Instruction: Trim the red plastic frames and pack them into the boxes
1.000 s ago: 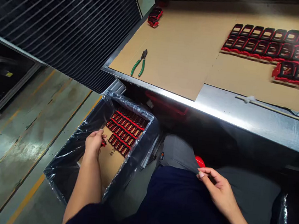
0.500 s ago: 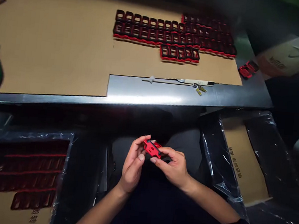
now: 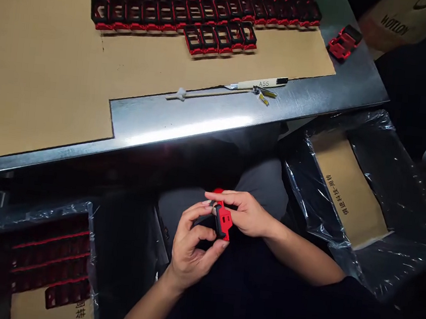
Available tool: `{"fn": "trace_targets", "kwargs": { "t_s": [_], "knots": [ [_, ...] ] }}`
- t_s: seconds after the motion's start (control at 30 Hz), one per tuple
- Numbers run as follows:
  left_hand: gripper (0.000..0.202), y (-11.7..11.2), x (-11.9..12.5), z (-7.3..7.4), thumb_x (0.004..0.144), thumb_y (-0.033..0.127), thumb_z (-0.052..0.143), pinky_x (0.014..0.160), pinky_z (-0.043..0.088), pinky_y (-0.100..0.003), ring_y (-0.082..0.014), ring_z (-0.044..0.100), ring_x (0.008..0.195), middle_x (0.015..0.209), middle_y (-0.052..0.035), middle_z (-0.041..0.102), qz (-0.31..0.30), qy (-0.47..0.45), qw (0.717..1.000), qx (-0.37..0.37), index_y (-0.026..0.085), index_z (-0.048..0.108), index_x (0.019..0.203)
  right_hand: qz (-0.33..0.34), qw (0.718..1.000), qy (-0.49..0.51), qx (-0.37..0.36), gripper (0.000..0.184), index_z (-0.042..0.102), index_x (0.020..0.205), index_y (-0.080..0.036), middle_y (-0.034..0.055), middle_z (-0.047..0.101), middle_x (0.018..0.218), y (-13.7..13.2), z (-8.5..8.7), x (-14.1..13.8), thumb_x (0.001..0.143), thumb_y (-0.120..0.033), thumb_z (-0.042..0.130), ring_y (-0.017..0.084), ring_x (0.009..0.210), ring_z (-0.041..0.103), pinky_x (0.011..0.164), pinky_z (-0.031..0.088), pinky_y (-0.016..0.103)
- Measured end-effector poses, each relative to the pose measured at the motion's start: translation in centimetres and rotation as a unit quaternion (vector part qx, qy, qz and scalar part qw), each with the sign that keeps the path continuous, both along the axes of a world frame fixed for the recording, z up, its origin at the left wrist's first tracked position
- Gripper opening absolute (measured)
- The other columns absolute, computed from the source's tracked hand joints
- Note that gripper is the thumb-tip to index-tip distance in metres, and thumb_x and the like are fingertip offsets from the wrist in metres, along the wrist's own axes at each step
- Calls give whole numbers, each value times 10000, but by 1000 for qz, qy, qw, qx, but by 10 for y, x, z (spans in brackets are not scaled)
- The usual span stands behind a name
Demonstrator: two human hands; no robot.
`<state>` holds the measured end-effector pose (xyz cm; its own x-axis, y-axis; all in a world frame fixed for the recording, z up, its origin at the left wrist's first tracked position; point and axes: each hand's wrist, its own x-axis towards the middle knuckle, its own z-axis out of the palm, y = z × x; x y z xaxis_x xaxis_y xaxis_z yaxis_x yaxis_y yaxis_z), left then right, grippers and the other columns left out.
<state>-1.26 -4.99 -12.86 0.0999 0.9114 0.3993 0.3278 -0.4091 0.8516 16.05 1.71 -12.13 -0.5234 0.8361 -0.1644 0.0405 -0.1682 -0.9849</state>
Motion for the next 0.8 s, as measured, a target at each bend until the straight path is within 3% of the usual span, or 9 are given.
{"fn": "trace_targets", "kwargs": {
  "t_s": [0.1, 0.23, 0.43, 0.6, 0.8],
  "knots": [
    [459, 1, -1, -2, 775, 172, 767, 1015, 527, -558, -321, 548, 1271, 1383, -134, 511, -3, -12, 1000, -27, 246, 556, 1176, -14, 999, 18, -42, 425, 664, 1305, -242, 6, 667, 893, -5, -5, -4, 883, -280, 620, 123, 743, 601, 695, 499, 250],
    [756, 5, -3, -4, 810, 185, 715, 1049, 492, -571, -326, 515, 1309, 1392, -179, 548, -66, -2, 996, -56, 232, 360, 1475, -27, 997, 34, -64, 554, 557, 1412, -245, -1, 696, 943, -10, -9, -7, 860, -229, 605, 110, 729, 618, 710, 517, 254],
    [904, 5, -9, -8, 796, 102, 684, 1064, 492, -537, -306, 525, 1325, 1423, -164, 544, -94, -24, 993, -65, 264, 224, 1558, -36, 998, -16, -44, 557, 556, 1395, -226, 18, 721, 982, -6, -1, -1, 847, -262, 647, 130, 792, 655, 721, 526, 267],
    [922, 4, -14, -10, 810, 69, 654, 1093, 464, -530, -290, 522, 1340, 1446, -171, 530, -89, -15, 994, -54, 267, 177, 1574, -100, 990, -27, -91, 292, 724, 1051, -170, 33, 717, 819, -5, 9, 15, 883, -397, 651, 136, 727, 644, 682, 520, 273],
    [917, 4, -12, -4, 813, 71, 627, 1071, 486, -524, -298, 530, 1328, 1433, -177, 537, -77, 33, 995, -59, 244, 156, 1580, -24, 978, 55, -198, 281, 716, 1070, -182, 23, 701, 831, -18, 13, 14, 806, -228, 630, 127, 725, 629, 603, 497, 230]
  ]
}}
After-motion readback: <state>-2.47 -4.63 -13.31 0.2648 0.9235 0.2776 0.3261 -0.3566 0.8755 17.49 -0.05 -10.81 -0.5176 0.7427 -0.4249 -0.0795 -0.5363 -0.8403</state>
